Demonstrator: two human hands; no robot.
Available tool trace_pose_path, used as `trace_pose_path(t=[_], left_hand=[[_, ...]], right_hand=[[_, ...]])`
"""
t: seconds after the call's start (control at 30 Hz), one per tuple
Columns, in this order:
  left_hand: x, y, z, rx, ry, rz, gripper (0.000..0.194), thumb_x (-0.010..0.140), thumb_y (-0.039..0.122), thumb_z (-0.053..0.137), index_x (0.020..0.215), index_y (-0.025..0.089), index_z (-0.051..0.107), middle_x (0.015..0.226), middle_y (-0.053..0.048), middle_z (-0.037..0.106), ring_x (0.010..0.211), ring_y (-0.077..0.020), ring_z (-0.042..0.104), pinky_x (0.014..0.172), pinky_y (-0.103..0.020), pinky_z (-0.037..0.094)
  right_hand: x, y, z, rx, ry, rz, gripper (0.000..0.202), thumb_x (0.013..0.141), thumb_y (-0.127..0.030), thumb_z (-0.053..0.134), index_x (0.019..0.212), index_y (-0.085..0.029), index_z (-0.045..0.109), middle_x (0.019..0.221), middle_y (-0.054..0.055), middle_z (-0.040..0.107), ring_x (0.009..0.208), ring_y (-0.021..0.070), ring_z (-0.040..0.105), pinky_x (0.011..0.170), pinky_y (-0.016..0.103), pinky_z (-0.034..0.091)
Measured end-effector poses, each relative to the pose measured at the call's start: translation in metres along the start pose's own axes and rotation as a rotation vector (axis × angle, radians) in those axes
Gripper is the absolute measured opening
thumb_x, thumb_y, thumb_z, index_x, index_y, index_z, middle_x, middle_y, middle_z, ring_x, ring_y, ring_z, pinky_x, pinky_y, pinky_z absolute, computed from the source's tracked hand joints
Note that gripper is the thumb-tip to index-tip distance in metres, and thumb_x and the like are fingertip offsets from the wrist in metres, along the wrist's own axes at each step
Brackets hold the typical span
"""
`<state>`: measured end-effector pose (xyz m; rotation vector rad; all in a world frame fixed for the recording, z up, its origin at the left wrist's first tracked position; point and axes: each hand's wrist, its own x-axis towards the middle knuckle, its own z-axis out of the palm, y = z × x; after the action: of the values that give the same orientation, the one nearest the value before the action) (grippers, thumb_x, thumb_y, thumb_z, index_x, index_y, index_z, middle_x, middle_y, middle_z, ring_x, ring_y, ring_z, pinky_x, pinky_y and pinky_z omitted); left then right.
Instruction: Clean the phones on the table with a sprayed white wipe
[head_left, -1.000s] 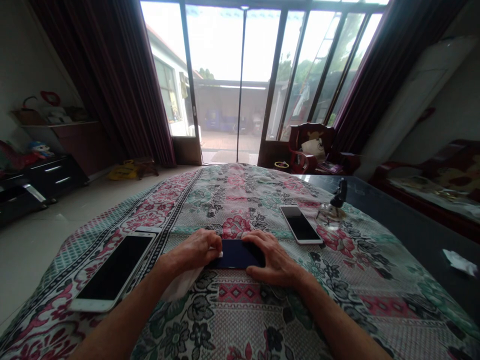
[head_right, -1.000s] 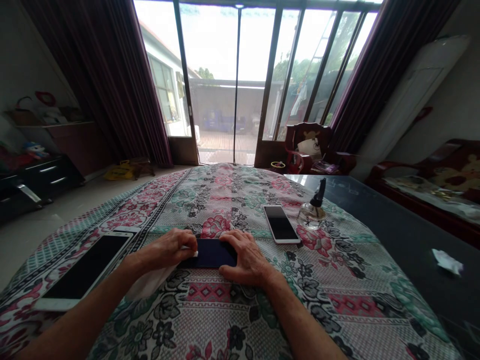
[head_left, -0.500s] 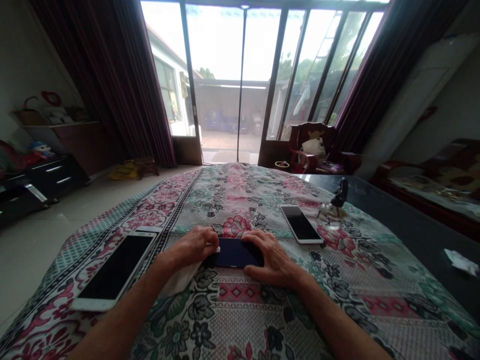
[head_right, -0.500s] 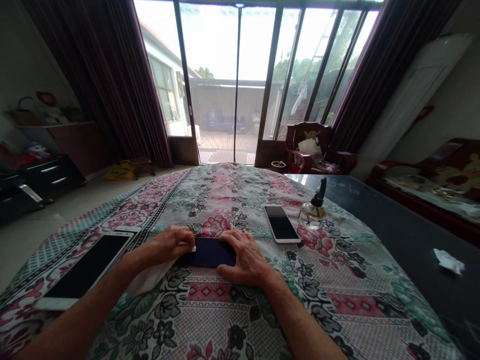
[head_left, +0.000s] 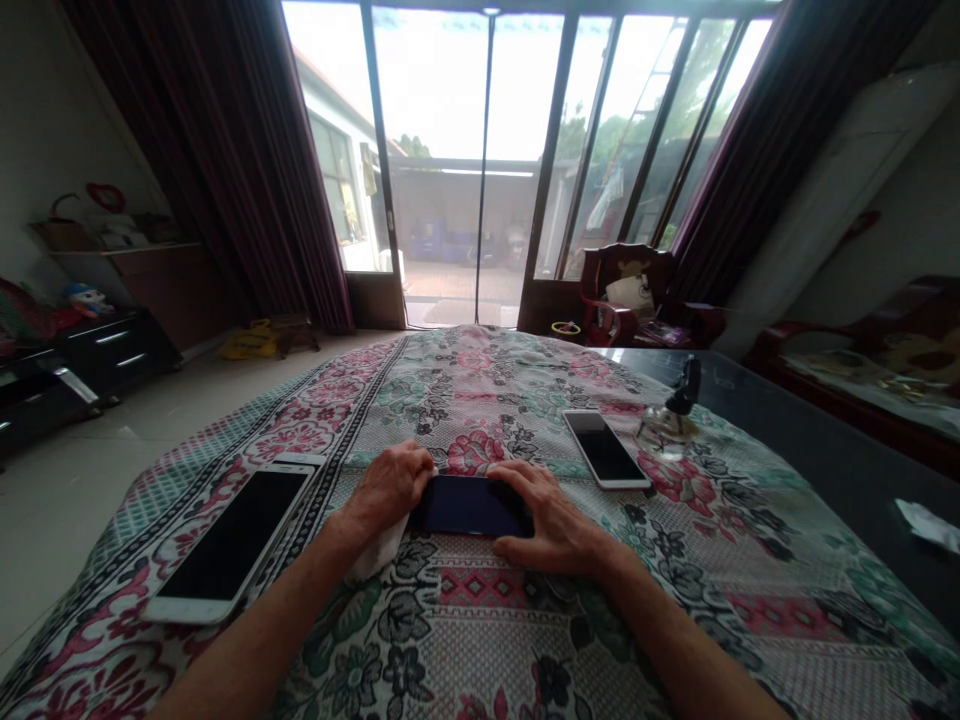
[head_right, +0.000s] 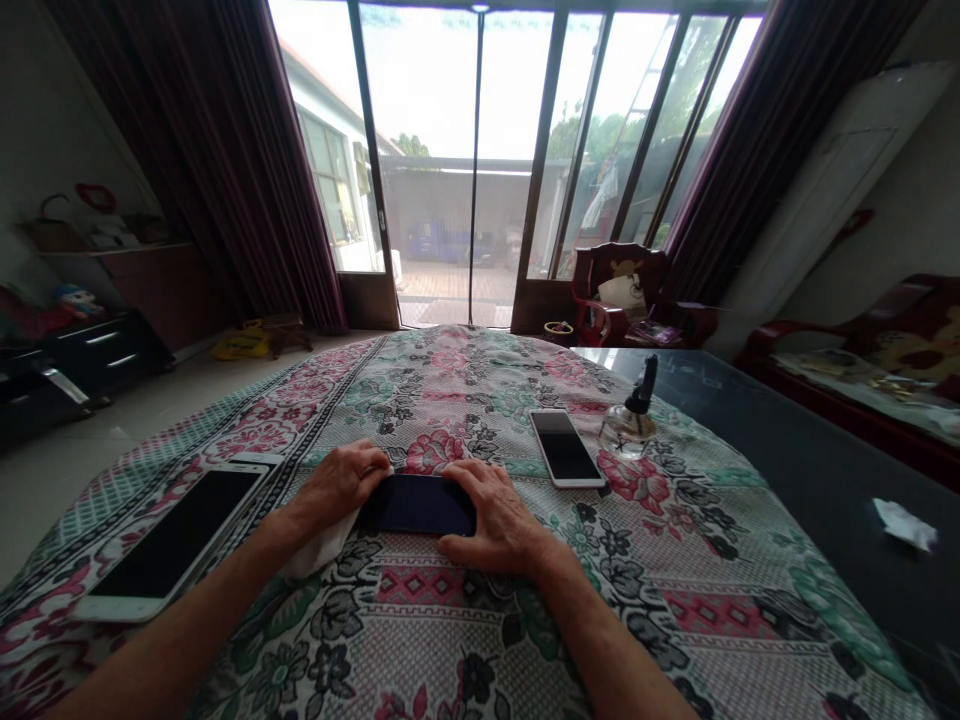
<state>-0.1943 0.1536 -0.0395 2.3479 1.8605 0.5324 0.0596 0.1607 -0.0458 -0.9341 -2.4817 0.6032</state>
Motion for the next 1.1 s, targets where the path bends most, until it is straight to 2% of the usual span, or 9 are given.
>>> trace_pose_path(t=[0.23, 0.43, 0.6, 0.7, 0.83, 0.93, 1.1], left_hand=[[-0.002, -0.002, -0.007, 0.007, -0.043, -0.007, 0.02, 0.082, 0.013, 0.049, 0.078, 0.018, 0.068, 0.08, -0.003, 0.062, 0.07, -0.0123, 0.056, 0.072, -0.023, 0.041], [-0.001, -0.007, -0.012, 0.024, -0.089, -0.011, 0.024, 0.076, 0.009, 0.047, 0.079, 0.018, 0.069, 0.079, -0.003, 0.063, 0.071, -0.0131, 0.056, 0.07, -0.024, 0.04], [0.001, -0.013, -0.013, 0.106, -0.096, -0.053, 0.022, 0.077, 0.011, 0.047, 0.078, 0.017, 0.068, 0.08, -0.004, 0.063, 0.072, -0.0144, 0.057, 0.072, -0.025, 0.041], [0.001, -0.007, -0.008, 0.131, -0.093, -0.057, 0.022, 0.081, 0.014, 0.046, 0.077, 0.017, 0.067, 0.08, -0.005, 0.061, 0.073, -0.0146, 0.056, 0.071, -0.025, 0.041], [0.0, 0.011, -0.001, 0.143, -0.075, -0.009, 0.023, 0.086, 0.016, 0.043, 0.075, 0.017, 0.064, 0.08, -0.005, 0.059, 0.074, -0.015, 0.056, 0.071, -0.025, 0.041], [0.0, 0.017, -0.002, 0.125, -0.069, 0.025, 0.025, 0.088, 0.017, 0.043, 0.074, 0.017, 0.064, 0.08, -0.005, 0.059, 0.075, -0.0146, 0.056, 0.071, -0.024, 0.041], [-0.001, -0.004, -0.014, 0.103, -0.146, -0.001, 0.022, 0.083, 0.013, 0.047, 0.078, 0.018, 0.068, 0.082, -0.004, 0.062, 0.073, -0.0146, 0.058, 0.072, -0.025, 0.042]], right_hand=[[-0.004, 0.011, -0.013, 0.107, -0.029, 0.027, 0.072, 0.064, -0.022, 0.071, 0.13, -0.028, 0.043, 0.128, 0.005, 0.046, 0.118, 0.0251, 0.043, 0.103, 0.042, 0.035], [-0.005, 0.015, -0.011, 0.069, -0.023, 0.003, 0.072, 0.061, -0.021, 0.074, 0.127, -0.027, 0.046, 0.124, 0.006, 0.048, 0.117, 0.0255, 0.044, 0.104, 0.043, 0.034], [-0.003, 0.014, -0.005, 0.061, 0.04, -0.014, 0.072, 0.06, -0.023, 0.075, 0.126, -0.025, 0.047, 0.125, 0.007, 0.048, 0.117, 0.0265, 0.045, 0.103, 0.044, 0.034], [-0.002, 0.013, 0.0, 0.056, 0.065, -0.009, 0.073, 0.06, -0.024, 0.076, 0.127, -0.024, 0.047, 0.126, 0.008, 0.049, 0.119, 0.027, 0.044, 0.103, 0.045, 0.035], [-0.002, 0.011, 0.002, 0.055, 0.073, -0.016, 0.073, 0.06, -0.026, 0.078, 0.126, -0.023, 0.047, 0.126, 0.008, 0.05, 0.119, 0.0274, 0.044, 0.103, 0.045, 0.034], [-0.002, 0.01, 0.002, 0.048, 0.075, -0.007, 0.073, 0.059, -0.027, 0.078, 0.125, -0.022, 0.048, 0.126, 0.009, 0.051, 0.119, 0.0276, 0.044, 0.103, 0.046, 0.033], [-0.002, 0.01, 0.001, 0.057, 0.063, -0.004, 0.069, 0.06, -0.027, 0.077, 0.124, -0.024, 0.049, 0.125, 0.007, 0.051, 0.119, 0.0275, 0.044, 0.103, 0.046, 0.033]])
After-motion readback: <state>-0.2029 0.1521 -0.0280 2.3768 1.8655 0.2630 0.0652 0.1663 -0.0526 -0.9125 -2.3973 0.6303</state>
